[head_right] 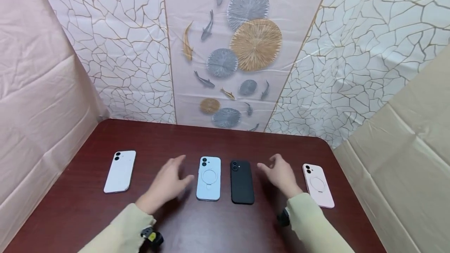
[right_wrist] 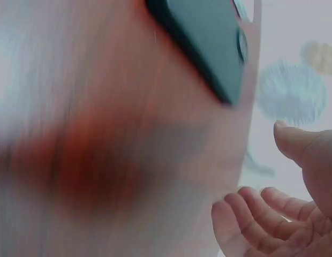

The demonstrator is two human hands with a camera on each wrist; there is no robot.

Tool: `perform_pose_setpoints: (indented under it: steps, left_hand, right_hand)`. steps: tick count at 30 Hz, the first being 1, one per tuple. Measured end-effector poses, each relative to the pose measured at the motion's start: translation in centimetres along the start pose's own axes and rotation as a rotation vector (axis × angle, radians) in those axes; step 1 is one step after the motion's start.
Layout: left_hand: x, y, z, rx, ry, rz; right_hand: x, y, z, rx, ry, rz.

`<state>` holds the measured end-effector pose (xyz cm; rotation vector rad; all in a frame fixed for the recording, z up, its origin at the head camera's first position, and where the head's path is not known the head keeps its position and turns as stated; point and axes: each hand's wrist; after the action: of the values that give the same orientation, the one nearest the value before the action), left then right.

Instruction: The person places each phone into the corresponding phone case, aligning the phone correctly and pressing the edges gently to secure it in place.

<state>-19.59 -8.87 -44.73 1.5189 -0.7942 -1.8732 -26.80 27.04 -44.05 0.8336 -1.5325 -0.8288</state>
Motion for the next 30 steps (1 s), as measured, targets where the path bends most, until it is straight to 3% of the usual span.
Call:
perform_pose_setpoints:
  steps: [6,11,14,18,22,30]
  left_hand:
    - [5.2,3.5,-0.8,-0.031,0.118,0.046]
    - [8.0,6.0,-1.2,-0.056,0.172,0.060]
    - [9.3,7.0,-1.4,-0.072,0.198,0.077]
    - [10.8,7.9,-1.9,-0.096,0.265,0.114]
    - [12.0,8.5,-2.4,-0.089,0.329,0.136]
    - [13.1,9.4,-2.8,-0.043,0.345,0.176]
  right_hand:
    - [-3.6,3.1,-0.2,-0.080,-0.069,-0.025]
    - [-6.4,4.9,-0.5,-0.137,-0.136,-0.071]
    - [-8.1,5.7,-0.6,-0.169,-0.218,-0.095]
    - [-10.0,6.4,-0.7,-0.166,-0.309,-0.115]
    - [-11.0,6.6,-0.6,-0.147,-0.341,-0.136]
    - [-11.5,6.7,-0.2,-0.068,-0.383,-0.207]
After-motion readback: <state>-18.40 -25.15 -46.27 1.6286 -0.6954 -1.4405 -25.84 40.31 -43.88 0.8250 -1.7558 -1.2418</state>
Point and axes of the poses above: each hand's wrist, its own z-axis towards the middle knuckle, its own y-axis out of the back of the hand, x = y × z, and after that the axes turned 5 degrees about -y, right-handed
